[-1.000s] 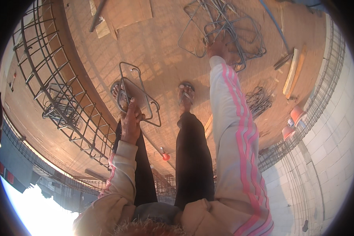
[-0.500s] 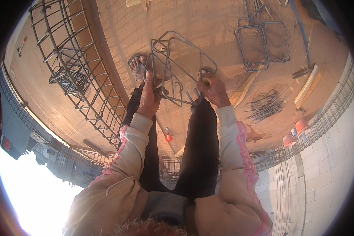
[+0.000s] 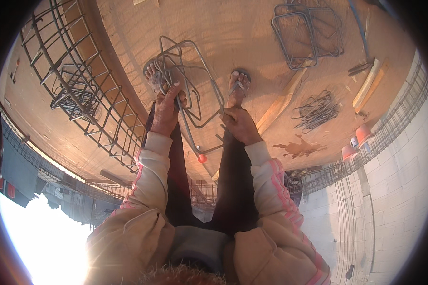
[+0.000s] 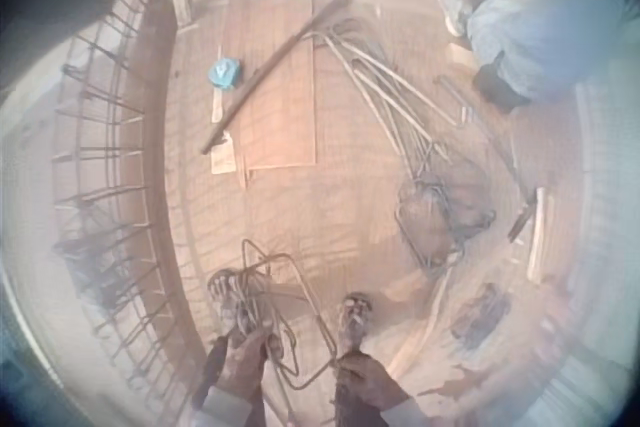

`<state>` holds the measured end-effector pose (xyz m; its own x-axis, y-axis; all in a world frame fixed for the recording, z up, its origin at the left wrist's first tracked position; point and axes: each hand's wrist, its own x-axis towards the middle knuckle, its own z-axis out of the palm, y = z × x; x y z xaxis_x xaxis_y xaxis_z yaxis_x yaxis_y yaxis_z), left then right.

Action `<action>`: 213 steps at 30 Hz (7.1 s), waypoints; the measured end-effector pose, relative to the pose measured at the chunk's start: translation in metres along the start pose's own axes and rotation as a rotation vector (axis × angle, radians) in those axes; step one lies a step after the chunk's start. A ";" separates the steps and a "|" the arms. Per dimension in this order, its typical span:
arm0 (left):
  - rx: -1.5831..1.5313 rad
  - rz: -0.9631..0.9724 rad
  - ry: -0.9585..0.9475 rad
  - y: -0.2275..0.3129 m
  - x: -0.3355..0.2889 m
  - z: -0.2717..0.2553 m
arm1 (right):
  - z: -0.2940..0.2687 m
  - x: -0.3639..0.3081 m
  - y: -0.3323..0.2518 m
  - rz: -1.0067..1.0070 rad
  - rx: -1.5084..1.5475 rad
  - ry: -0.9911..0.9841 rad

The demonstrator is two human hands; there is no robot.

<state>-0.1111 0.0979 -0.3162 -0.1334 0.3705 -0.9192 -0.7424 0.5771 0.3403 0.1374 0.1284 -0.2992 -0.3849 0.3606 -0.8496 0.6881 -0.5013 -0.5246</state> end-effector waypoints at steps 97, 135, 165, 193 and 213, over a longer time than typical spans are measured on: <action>-0.039 0.016 0.069 -0.007 0.012 -0.009 | -0.198 0.148 0.031 -0.027 -0.647 0.971; 0.097 0.007 0.139 -0.005 0.014 0.007 | -0.409 0.153 0.079 0.276 -0.971 1.112; 0.062 0.000 0.011 -0.006 0.008 0.028 | -0.192 0.005 -0.019 -0.021 0.093 0.318; 0.191 -0.027 -0.059 -0.008 0.003 0.030 | -0.070 0.032 -0.036 -0.447 -0.459 0.413; 0.258 0.055 0.014 -0.006 0.010 0.006 | -0.319 0.107 0.045 -0.207 -0.885 1.002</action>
<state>-0.1039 0.1028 -0.3259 -0.1794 0.3977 -0.8998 -0.5419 0.7235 0.4278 0.3238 0.3955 -0.3958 -0.1792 0.9714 -0.1555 0.9810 0.1645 -0.1032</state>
